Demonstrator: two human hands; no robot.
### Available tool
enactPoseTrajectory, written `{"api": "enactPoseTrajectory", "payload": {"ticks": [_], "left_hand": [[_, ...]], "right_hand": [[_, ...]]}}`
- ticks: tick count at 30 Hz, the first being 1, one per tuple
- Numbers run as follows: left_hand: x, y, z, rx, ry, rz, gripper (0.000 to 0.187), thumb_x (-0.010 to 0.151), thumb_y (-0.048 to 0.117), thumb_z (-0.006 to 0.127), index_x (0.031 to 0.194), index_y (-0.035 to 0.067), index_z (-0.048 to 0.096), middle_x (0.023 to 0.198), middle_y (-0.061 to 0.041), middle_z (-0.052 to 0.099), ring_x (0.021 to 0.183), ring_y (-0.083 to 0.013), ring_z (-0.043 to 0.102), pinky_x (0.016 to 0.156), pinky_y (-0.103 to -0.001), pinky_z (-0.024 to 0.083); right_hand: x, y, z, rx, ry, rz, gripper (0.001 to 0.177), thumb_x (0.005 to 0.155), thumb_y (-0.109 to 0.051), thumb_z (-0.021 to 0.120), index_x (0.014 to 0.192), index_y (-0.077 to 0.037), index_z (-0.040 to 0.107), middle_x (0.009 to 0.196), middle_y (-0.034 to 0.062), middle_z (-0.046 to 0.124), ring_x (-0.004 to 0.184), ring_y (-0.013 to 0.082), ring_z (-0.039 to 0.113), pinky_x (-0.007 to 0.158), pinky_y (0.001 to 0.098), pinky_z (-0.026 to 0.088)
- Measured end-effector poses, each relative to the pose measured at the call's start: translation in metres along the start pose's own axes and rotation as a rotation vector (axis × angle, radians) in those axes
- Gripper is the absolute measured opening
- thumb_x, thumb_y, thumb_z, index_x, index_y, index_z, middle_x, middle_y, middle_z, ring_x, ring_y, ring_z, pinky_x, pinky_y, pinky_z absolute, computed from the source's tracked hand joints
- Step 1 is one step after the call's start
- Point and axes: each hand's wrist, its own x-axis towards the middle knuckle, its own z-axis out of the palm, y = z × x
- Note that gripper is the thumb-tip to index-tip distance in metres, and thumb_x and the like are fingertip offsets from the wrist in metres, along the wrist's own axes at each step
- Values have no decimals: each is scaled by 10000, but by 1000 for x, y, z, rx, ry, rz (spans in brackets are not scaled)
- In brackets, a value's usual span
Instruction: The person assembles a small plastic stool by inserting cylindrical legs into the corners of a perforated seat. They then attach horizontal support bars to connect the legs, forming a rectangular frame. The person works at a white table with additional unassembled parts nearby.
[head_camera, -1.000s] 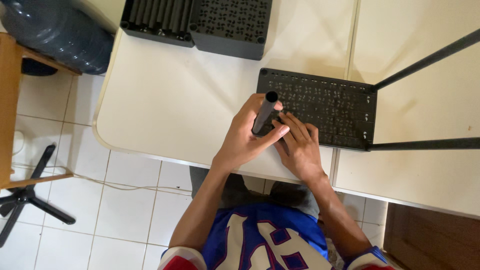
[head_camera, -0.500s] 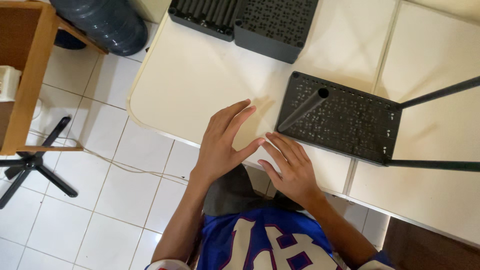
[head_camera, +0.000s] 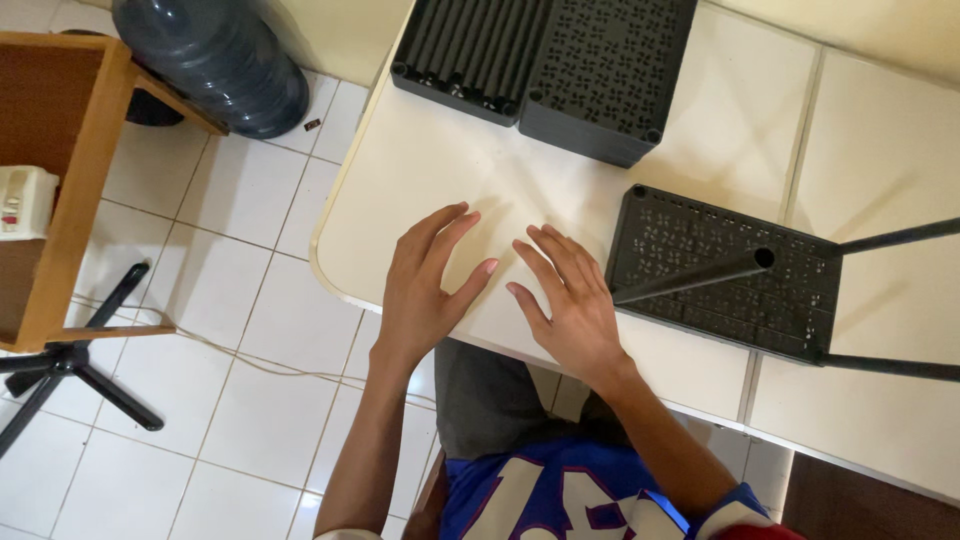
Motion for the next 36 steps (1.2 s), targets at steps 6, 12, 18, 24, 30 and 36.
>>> {"api": "enactPoseTrajectory", "payload": {"ticks": [6,12,18,24,30,36], "left_hand": [[30,-25,4,-19,11,-35,432,940,227,791,1324,110,631,1392,-110,614,1262,-313,590,1036,-411,494],[71,-47,13,-5,2,2,351,957,194,768,1259,77,633,1306,-97,643,1206,-302,617,1011,-413,496],[113,-70,33,37,-8,27,298,948,156,758,1198,45,639,1221,-112,655,1094,-297,614,920,-415,482],[151,-96,59,136,-13,49,277,941,150,760,1160,25,645,1161,-102,667,1072,-295,609,859,-412,468],[174,-115,76,201,-72,45,310,944,188,758,1167,2,650,1103,-116,689,1009,-290,599,835,-414,445],[185,-124,86,223,-170,-46,317,928,215,772,1160,25,669,939,-93,702,915,-275,579,788,-416,398]], "right_hand": [[38,7,17,-81,71,55,466,979,-205,739,1402,-70,597,1493,126,542,1469,317,458,1227,521,365],[73,14,26,-155,98,124,481,985,-205,732,1423,-75,583,1519,123,526,1486,311,425,1265,534,285],[111,27,38,-187,100,210,484,1003,-215,716,1441,-67,571,1542,119,499,1520,312,391,1286,582,210],[138,40,55,-228,68,290,502,1022,-249,686,1478,-83,555,1567,102,467,1549,281,306,1266,656,80],[150,56,65,-254,2,350,521,1038,-262,643,1507,-86,498,1613,103,394,1578,291,222,1237,701,-16],[153,65,72,-238,-19,395,541,1021,-246,649,1514,-99,484,1607,97,400,1572,300,226,1230,717,-12]]}}
